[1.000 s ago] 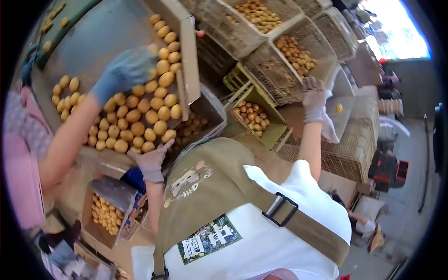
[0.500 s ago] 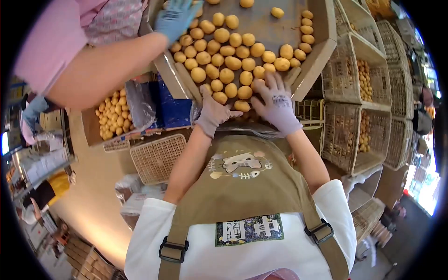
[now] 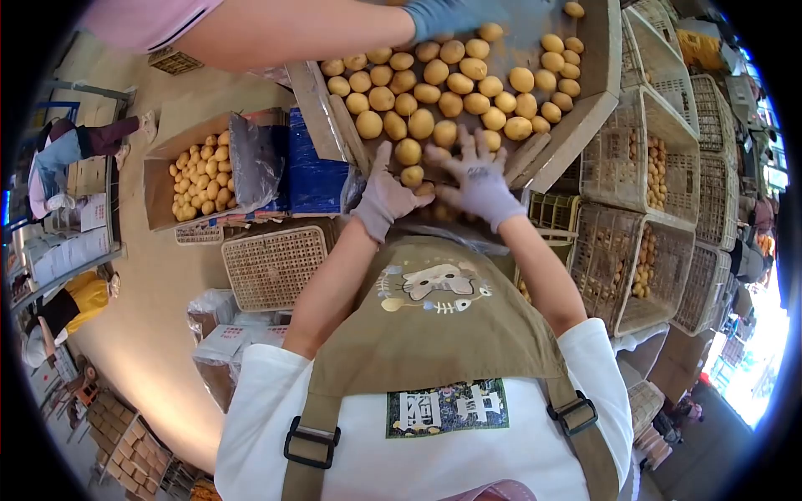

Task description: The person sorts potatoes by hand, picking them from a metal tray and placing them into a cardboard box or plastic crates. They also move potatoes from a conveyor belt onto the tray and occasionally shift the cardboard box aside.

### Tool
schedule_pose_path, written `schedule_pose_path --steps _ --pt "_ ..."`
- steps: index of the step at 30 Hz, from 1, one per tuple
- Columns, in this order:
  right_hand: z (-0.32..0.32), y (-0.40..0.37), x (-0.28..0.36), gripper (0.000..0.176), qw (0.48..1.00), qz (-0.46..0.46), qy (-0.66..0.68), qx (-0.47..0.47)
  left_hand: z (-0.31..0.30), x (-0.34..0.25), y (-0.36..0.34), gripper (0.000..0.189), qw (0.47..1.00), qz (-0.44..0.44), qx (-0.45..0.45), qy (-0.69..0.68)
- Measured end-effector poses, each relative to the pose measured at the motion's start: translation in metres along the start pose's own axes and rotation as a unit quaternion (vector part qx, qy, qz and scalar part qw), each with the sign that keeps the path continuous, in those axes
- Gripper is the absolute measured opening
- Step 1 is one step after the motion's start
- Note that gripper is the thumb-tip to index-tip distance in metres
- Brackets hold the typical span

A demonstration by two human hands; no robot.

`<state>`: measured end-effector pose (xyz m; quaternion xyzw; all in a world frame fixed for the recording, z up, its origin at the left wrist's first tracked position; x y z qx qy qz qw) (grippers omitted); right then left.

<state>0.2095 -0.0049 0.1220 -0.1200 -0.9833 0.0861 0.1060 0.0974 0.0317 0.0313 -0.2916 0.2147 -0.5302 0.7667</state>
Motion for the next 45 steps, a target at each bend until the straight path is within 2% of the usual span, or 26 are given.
schedule_pose_path --steps 1,2,4,6,9,12,15,17,19,20,22,23,25,26,27,29,31,32,33,35,36,37,38,42,43,45 --pt "0.007 -0.005 0.004 0.064 0.999 -0.011 -0.015 0.027 -0.003 0.006 0.003 0.083 0.994 -0.074 -0.059 -0.058" --pt "0.009 -0.006 0.003 0.063 1.000 -0.015 -0.001 0.022 -0.005 -0.004 0.012 0.086 0.995 0.006 0.020 0.098" --pt "0.010 -0.008 0.001 0.060 1.000 -0.017 0.018 0.017 0.005 -0.006 0.007 0.087 0.985 0.042 0.054 0.161" --pt "0.010 -0.007 0.000 0.058 0.999 -0.013 0.028 0.016 0.002 0.001 0.006 0.084 0.998 -0.045 -0.029 -0.022" --pt "-0.004 -0.011 0.004 0.048 0.997 -0.031 0.046 -0.055 -0.002 0.003 0.013 0.085 0.996 -0.063 -0.017 -0.053" --pt "-0.006 0.005 -0.012 0.040 0.987 0.020 0.122 -0.100 -0.001 0.005 0.018 0.088 0.997 -0.057 -0.013 -0.048" --pt "-0.038 0.034 0.027 0.035 0.958 -0.042 0.212 -0.186 0.002 0.005 0.018 0.092 0.998 -0.043 -0.031 -0.034" --pt "-0.003 0.059 0.050 0.046 0.995 -0.038 -0.010 -0.092 -0.013 0.005 0.029 0.098 0.993 -0.065 -0.068 -0.069" --pt "0.011 0.075 0.049 0.050 1.000 -0.010 0.011 0.004 0.004 0.004 0.018 0.099 0.990 -0.089 -0.056 -0.098" --pt "0.007 0.078 0.043 0.049 0.998 -0.012 0.058 -0.004 -0.001 0.005 0.013 0.097 0.988 -0.079 -0.117 -0.062" --pt "-0.014 0.062 0.027 0.050 0.981 -0.005 0.183 -0.059 0.006 -0.002 0.006 0.090 0.999 -0.022 -0.031 0.013" --pt "-0.032 0.044 0.018 0.054 0.948 -0.028 0.299 -0.104 0.016 -0.002 0.009 0.087 0.998 -0.004 0.026 0.052" --pt "-0.069 -0.001 -0.018 0.062 0.831 -0.008 0.526 -0.182 0.016 -0.004 0.017 0.080 0.995 0.006 0.100 0.027" --pt "-0.088 -0.032 -0.048 0.063 0.731 0.034 0.635 -0.247 0.016 -0.003 0.016 0.078 0.996 -0.013 0.081 0.027" --pt "-0.096 -0.064 -0.088 0.058 0.681 0.079 0.654 -0.320 0.016 -0.002 0.015 0.077 0.997 -0.035 0.063 0.034" --pt "-0.097 -0.146 -0.169 0.049 0.531 0.171 0.712 -0.426 0.020 0.003 0.011 0.075 0.998 -0.056 0.019 0.021" --pt "-0.080 -0.263 -0.261 0.038 0.367 0.244 0.686 -0.580 0.015 0.005 0.014 0.079 0.998 -0.050 -0.011 0.034" --pt "-0.076 -0.332 -0.301 0.035 0.296 0.218 0.682 -0.631 0.013 0.007 0.014 0.080 0.997 -0.062 -0.032 0.022" --pt "-0.109 -0.398 -0.305 0.044 0.338 0.272 0.493 -0.754 0.008 0.005 0.012 0.081 0.996 -0.069 -0.059 0.005" --pt "-0.086 -0.493 -0.330 0.044 0.185 0.264 0.482 -0.815 0.016 0.007 0.005 0.081 0.996 -0.064 -0.059 0.027" --pt "-0.075 -0.511 -0.332 0.044 0.137 0.264 0.500 -0.813 0.021 0.008 0.008 0.080 0.996 -0.069 -0.029 0.041" --pt "-0.069 -0.509 -0.332 0.044 0.126 0.269 0.519 -0.802 0.021 0.006 0.009 0.078 0.996 -0.067 -0.001 0.051" --pt "-0.063 -0.494 -0.331 0.044 0.133 0.275 0.538 -0.785 0.021 0.006 0.009 0.077 0.997 -0.059 -0.008 0.058" --pt "-0.058 -0.321 -0.309 0.037 0.308 0.297 0.630 -0.648 0.022 0.004 0.010 0.076 0.996 -0.070 0.035 0.033" --pt "-0.075 -0.265 -0.278 0.037 0.408 0.332 0.588 -0.615 0.007 0.001 0.021 0.074 0.997 -0.050 0.046 0.024" --pt "-0.097 -0.144 -0.201 0.036 0.614 0.282 0.550 -0.491 0.019 0.001 0.010 0.078 0.998 -0.058 0.036 -0.006"
Point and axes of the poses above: each hand's wrist, its own y-axis towards the middle knuckle, its own z-axis out of the palm, x = y × z, the point moved 9 cm from there along y, towards the middle knuckle, and after that the axes turned 7 degrees about -x, right-handed, at the moved point
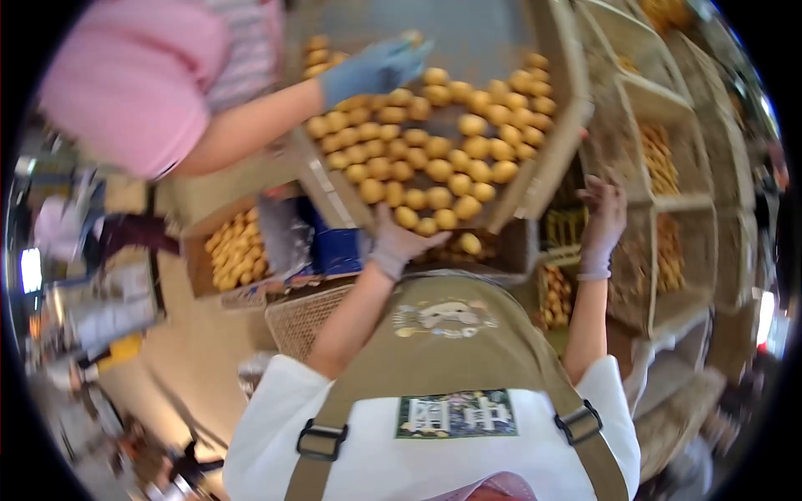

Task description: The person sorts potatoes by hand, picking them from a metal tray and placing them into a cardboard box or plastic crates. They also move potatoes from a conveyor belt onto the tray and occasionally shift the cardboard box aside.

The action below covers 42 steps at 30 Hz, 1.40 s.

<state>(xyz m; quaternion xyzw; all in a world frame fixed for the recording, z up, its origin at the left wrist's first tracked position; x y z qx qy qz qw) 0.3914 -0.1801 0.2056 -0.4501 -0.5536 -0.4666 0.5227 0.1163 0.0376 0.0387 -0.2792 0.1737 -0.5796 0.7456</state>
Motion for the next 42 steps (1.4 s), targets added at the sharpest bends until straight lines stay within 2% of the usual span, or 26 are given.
schedule_pose_path --steps 2,4,5,6,7,8,9,11,13,14,16,18,20,22,24,26,27,28,29,30,32,34,36,39,40,42 --pt "0.126 -0.049 -0.007 0.035 0.977 -0.008 -0.043 0.211 0.009 -0.001 -0.003 0.087 0.998 0.014 0.044 0.034" --pt "0.226 -0.123 0.016 0.035 0.880 -0.169 -0.209 0.391 -0.006 0.001 0.001 0.096 0.999 0.009 -0.030 0.023" --pt "0.266 -0.151 0.008 0.036 0.836 -0.297 -0.181 0.426 -0.026 0.002 0.018 0.087 0.997 -0.003 0.063 0.039" --pt "0.296 -0.178 -0.007 0.032 0.791 -0.279 -0.257 0.479 -0.046 0.003 0.033 0.078 0.986 -0.011 0.159 0.057" --pt "0.326 -0.209 -0.034 0.036 0.650 -0.308 -0.362 0.593 -0.067 0.004 0.045 0.069 0.965 -0.015 0.250 0.074" --pt "0.335 -0.226 -0.066 0.038 0.604 -0.431 -0.420 0.523 -0.065 -0.003 0.044 0.066 0.952 0.047 0.275 0.125" --pt "0.348 -0.239 -0.078 0.037 0.513 -0.482 -0.485 0.518 -0.063 -0.004 0.039 0.063 0.944 0.090 0.277 0.157" --pt "0.359 -0.232 -0.080 0.028 0.528 -0.389 -0.541 0.527 -0.058 -0.008 0.039 0.057 0.939 0.115 0.289 0.147" --pt "0.358 -0.219 -0.074 0.028 0.549 -0.316 -0.535 0.559 -0.036 -0.007 0.032 0.064 0.937 -0.015 0.347 -0.038" --pt "0.356 -0.217 -0.067 0.028 0.552 -0.311 -0.530 0.564 -0.044 -0.008 0.035 0.065 0.968 0.022 0.250 -0.013" --pt "0.360 -0.214 -0.071 0.025 0.554 -0.310 -0.539 0.553 -0.054 -0.013 0.039 0.074 0.954 0.124 0.224 0.154" --pt "0.366 -0.220 -0.073 0.026 0.536 -0.317 -0.549 0.558 -0.065 -0.011 0.048 0.076 0.962 0.013 0.257 -0.086" --pt "0.366 -0.224 -0.085 0.028 0.538 -0.318 -0.556 0.548 -0.076 -0.013 0.054 0.073 0.911 -0.072 0.292 -0.281" --pt "0.358 -0.219 -0.084 0.032 0.593 -0.277 -0.526 0.542 -0.063 -0.011 0.048 0.077 0.909 -0.076 0.311 -0.266" --pt "0.346 -0.208 -0.078 0.040 0.663 -0.231 -0.462 0.542 -0.055 -0.003 0.047 0.083 0.960 -0.042 0.209 -0.179" --pt "0.324 -0.186 -0.061 0.050 0.742 -0.175 -0.356 0.540 -0.030 0.001 0.013 0.089 0.999 0.030 -0.029 -0.009" --pt "0.310 -0.173 -0.055 0.061 0.794 -0.059 -0.286 0.534 -0.015 0.001 0.000 0.098 0.996 0.048 -0.049 0.053" --pt "0.302 -0.162 -0.062 0.056 0.864 -0.028 -0.169 0.474 -0.006 0.000 -0.003 0.096 0.997 0.039 -0.036 0.051" --pt "0.289 -0.152 -0.092 0.055 0.873 0.145 -0.050 0.462 0.002 -0.001 -0.003 0.095 0.998 0.031 -0.023 0.048" --pt "0.272 -0.148 -0.094 0.054 0.845 0.312 0.068 0.429 0.004 0.003 -0.004 0.093 0.999 0.021 -0.010 0.041" --pt "0.246 -0.134 -0.080 0.050 0.783 0.417 0.247 0.389 -0.010 0.006 0.003 0.096 0.999 -0.001 -0.034 -0.009" --pt "0.224 -0.121 -0.071 0.032 0.803 0.392 0.269 0.360 0.000 0.007 -0.001 0.098 0.998 -0.024 -0.042 -0.033" --pt "0.205 -0.113 -0.071 0.037 0.829 0.381 0.243 0.331 0.006 0.007 -0.004 0.098 0.998 -0.014 -0.053 -0.021" --pt "0.188 -0.111 -0.079 0.034 0.791 0.443 0.302 0.295 0.009 0.009 -0.005 0.095 0.998 -0.025 -0.031 -0.043" --pt "0.191 -0.113 -0.074 0.032 0.750 0.464 0.377 0.282 0.009 0.008 -0.006 0.094 0.999 -0.020 -0.025 -0.034" --pt "0.183 -0.114 -0.075 0.034 0.795 0.419 0.338 0.278 0.009 0.005 -0.005 0.091 1.000 -0.010 -0.018 -0.018"
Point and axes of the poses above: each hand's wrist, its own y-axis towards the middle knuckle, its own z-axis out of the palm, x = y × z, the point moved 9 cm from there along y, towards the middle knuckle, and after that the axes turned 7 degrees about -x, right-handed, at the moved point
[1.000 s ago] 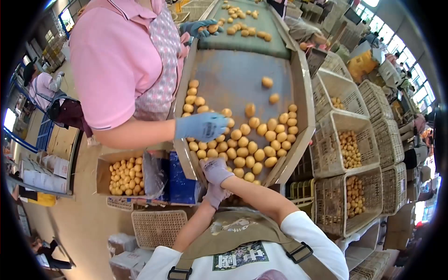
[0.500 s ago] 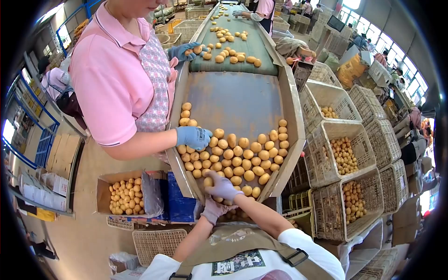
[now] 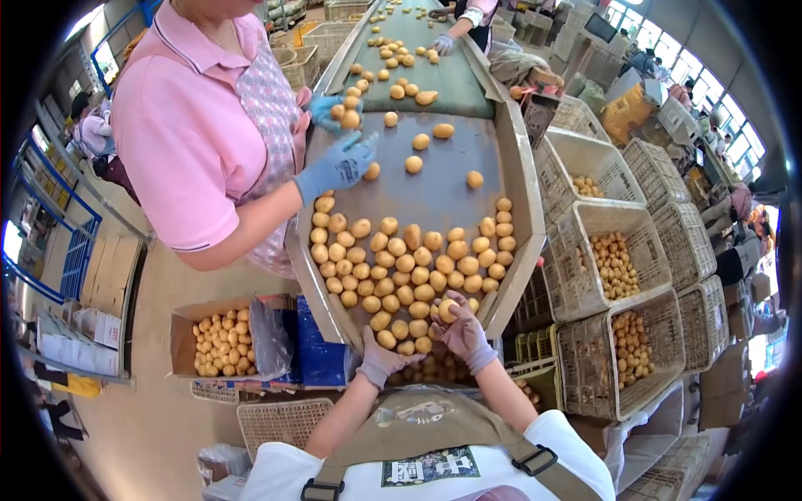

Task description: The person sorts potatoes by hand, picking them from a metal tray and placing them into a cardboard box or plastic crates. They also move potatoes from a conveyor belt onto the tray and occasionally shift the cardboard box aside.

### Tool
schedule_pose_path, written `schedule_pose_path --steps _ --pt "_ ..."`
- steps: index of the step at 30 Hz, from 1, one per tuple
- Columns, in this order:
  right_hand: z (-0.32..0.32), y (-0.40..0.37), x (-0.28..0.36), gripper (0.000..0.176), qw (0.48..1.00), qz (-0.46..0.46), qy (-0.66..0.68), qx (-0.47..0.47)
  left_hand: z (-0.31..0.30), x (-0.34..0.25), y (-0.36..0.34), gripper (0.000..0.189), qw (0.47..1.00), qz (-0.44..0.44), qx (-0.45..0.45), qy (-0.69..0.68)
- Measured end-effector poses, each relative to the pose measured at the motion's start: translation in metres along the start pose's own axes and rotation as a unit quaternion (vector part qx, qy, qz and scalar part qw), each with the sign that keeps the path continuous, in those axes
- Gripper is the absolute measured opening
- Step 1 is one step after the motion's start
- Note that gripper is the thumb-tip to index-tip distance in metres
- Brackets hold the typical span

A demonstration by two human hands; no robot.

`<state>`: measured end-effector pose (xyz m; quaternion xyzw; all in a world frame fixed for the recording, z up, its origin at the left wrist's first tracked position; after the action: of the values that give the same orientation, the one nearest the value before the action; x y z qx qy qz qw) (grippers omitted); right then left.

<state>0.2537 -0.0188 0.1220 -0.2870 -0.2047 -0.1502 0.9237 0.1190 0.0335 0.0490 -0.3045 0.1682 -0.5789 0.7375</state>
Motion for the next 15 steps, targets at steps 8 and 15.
schedule_pose_path --steps 8,15 --pt "0.028 -0.055 -0.010 0.032 0.958 0.114 -0.263 0.022 0.011 -0.002 0.001 0.086 0.993 0.000 0.101 0.059" --pt "0.198 -0.135 0.124 0.071 0.869 -0.319 -0.285 0.249 0.015 -0.001 -0.012 0.079 0.997 0.050 -0.028 0.054"
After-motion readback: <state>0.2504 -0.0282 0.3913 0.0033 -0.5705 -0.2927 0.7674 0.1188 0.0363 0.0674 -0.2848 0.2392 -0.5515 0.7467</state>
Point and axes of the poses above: each hand's wrist, its own y-axis towards the middle knuckle, its own z-axis out of the palm, x = y × z, the point moved 9 cm from there along y, towards the middle knuckle, and after that the axes turned 7 degrees about -x, right-handed, at the moved point
